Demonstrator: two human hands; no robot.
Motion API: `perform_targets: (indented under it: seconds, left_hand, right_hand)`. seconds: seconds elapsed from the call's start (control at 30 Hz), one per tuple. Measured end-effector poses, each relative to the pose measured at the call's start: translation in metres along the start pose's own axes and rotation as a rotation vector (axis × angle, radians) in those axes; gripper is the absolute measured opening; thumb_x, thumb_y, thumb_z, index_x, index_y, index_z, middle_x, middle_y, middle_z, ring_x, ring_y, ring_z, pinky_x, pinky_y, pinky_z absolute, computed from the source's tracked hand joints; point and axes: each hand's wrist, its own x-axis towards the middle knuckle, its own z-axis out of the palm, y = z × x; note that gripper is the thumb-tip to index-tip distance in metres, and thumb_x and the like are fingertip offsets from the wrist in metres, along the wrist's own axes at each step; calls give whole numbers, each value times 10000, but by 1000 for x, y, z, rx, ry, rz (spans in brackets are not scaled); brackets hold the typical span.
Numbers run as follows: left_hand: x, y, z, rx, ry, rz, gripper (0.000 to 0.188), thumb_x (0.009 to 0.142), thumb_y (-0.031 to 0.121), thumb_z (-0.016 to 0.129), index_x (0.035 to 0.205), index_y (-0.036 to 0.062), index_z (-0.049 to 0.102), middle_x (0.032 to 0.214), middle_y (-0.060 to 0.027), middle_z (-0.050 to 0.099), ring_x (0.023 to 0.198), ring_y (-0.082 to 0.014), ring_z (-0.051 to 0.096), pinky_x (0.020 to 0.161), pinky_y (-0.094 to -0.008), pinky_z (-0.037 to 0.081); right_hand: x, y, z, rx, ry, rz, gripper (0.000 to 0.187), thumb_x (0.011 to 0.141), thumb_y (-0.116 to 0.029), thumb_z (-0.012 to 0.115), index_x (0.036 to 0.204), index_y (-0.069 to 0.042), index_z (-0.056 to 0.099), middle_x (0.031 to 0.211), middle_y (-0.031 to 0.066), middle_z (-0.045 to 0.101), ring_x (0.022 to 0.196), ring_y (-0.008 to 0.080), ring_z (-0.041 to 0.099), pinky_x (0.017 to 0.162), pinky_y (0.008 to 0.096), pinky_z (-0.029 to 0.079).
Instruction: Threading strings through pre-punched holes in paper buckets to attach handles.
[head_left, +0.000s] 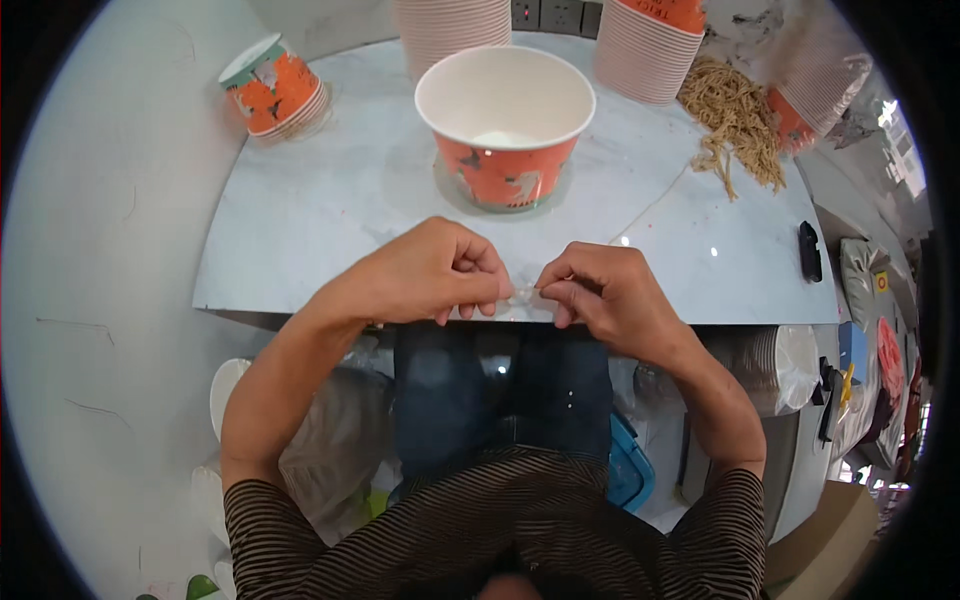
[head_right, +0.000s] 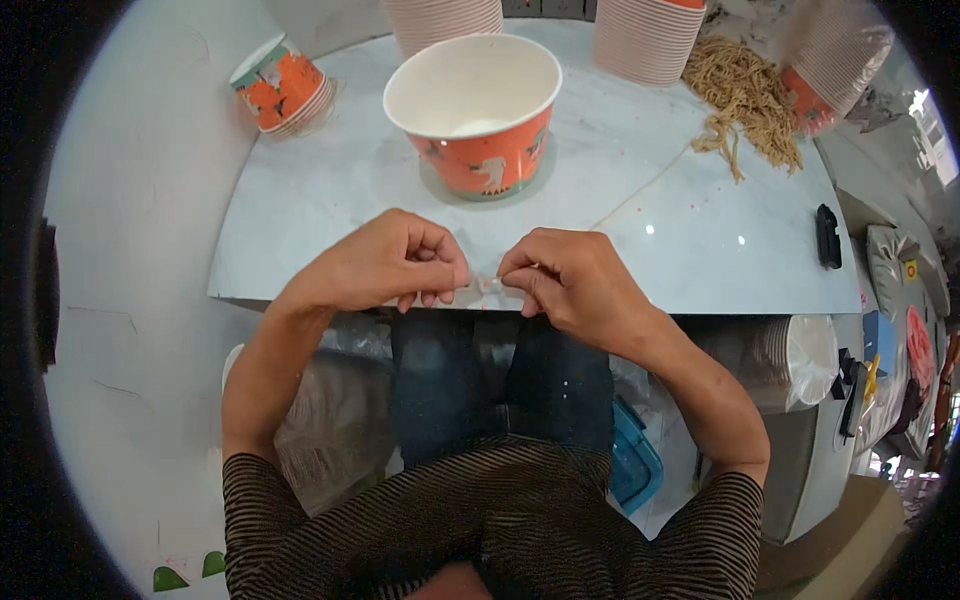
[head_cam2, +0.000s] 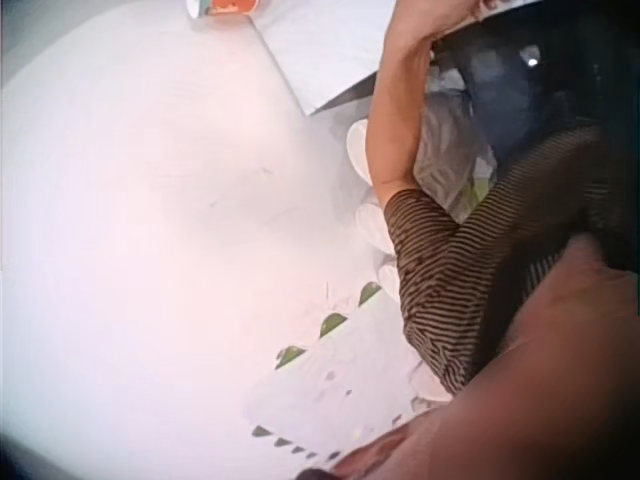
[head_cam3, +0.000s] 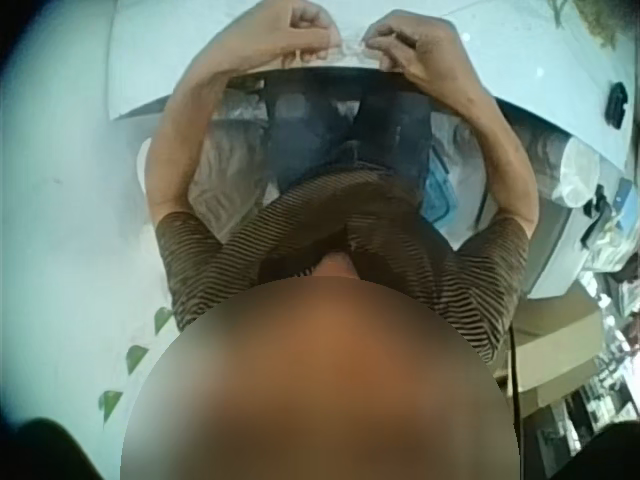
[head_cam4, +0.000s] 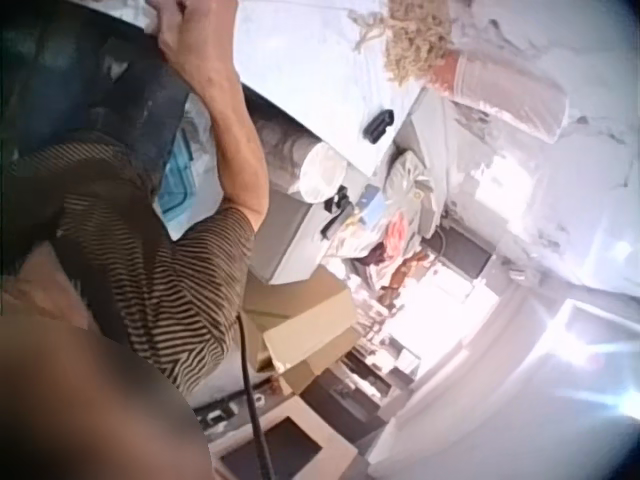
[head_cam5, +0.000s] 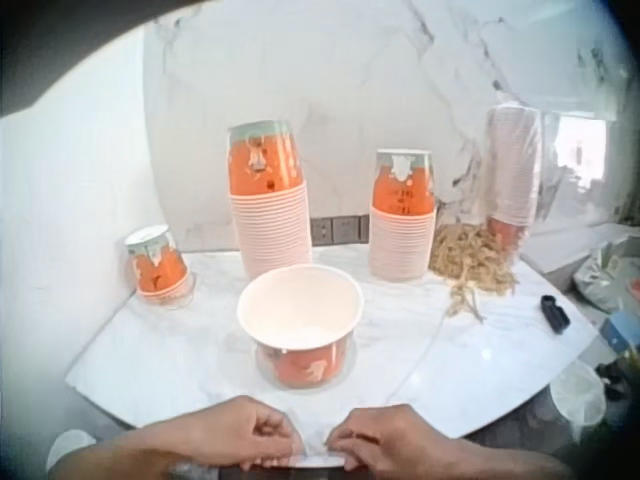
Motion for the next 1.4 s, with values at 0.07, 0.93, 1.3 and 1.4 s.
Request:
perform_targets:
  seconds: [0.07,0.93,1.3,1.4]
  left_hand:
    - [2,-1,-1,42,-4,-7,200,950,189,686,936,-4,738,784,-11,698,650,-55,611,546,-220,487]
    - [13,27,-6,844,691,602,351,853,14,794,1186,68,697,891,-120,769,774,-233,753,784,-347,590]
    - [6,29,9,694,684,508,477,858,-3,795,1305,49,636,862,-92,786,806,-186,777,783,-313,594]
    - [7,33,12,688,678,486,477,860,1,796,1306,51,637,868,-95,788,808,-186,777,783,-317,595]
  right_hand:
    - [2,-10,3,196,-33,294,148,927,38,713,1075,45,707,979,116,740,703,145,731,613,274,568]
    - [4,6,24,148,605,-108,53,909,-23,747,884,13,717,747,2,683,612,46,577,541,218,455]
    - [23,5,27,41,675,-175,56,870,-8,760,843,-3,711,712,32,669,553,56,544,497,234,417]
    - [25,5,25,27,681,-183,47,867,-14,760,848,-5,717,716,44,679,541,74,555,491,243,423]
